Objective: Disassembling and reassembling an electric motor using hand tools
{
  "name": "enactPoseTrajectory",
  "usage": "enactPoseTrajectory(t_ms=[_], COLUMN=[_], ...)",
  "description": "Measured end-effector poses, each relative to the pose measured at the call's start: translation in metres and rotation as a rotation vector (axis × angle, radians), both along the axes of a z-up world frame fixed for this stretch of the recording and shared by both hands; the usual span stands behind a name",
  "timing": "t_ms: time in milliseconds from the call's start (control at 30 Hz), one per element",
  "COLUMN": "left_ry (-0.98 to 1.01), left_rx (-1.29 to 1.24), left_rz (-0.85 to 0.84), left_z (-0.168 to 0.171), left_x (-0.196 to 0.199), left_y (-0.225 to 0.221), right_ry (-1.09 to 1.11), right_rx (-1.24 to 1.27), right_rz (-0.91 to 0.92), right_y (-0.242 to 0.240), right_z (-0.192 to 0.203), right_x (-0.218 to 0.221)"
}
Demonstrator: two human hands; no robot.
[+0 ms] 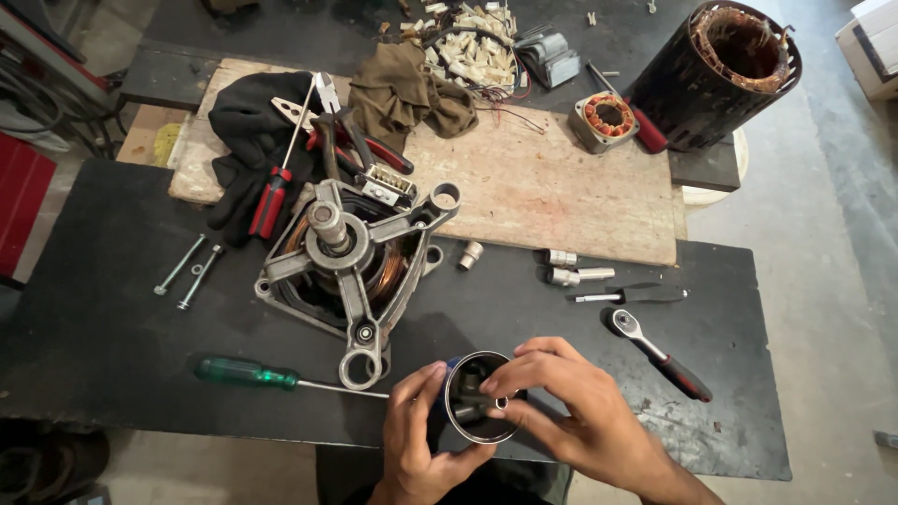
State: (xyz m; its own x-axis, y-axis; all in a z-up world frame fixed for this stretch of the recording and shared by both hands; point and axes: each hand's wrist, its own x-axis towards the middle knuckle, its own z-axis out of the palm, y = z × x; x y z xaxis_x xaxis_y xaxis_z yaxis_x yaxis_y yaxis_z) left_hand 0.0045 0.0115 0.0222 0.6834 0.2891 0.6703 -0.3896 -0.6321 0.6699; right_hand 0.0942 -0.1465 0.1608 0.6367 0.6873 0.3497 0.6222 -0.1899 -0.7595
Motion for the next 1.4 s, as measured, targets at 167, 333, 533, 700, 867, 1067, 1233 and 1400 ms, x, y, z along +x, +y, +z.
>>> enactPoseTrajectory(t_ms=[167,333,533,700,867,1067,1233,1400], left_ry=[-0.019,0.005,-0.011,-0.009,0.002,0.005,0.017,-0.009], left_rx=[0.017,-0.005,-0.015,-0.009,0.006,-0.005,-0.005,-0.009], left_rz=[-0.003,-0.035,-0.002,-0.003,0.004,-0.023,-0.066,-0.044], left_z=[-0.002,-0.013,-0.006,-0.006,-0.005,-0.005,-0.014,-0.016], left_x=[0.001,-0.002,0.0,0.0,-0.001,-0.001,-0.004,-0.003], left_y=[0.001,0.001,-0.001,-0.001,0.0,0.001,0.005,0.004], right_ry=[-0.007,-0.003,-0.009,-0.004,0.031,0.549,0.525,-0.112], right_rx=[-0.006,-0.051,-0.033,-0.029,0.064,0.806,-0.027,-0.964], right_rz=[0.014,0.09,0.07,0.065,-0.004,-0.35,-0.497,-0.418], right_y=[0.001,-0.001,0.0,0.0,-0.001,-0.033,-0.059,-0.06], right_z=[0.002,0.002,0.0,-0.001,-0.005,-0.013,-0.011,-0.036], right_x=[0.0,0.001,0.0,0.0,-0.001,0.025,0.073,0.11])
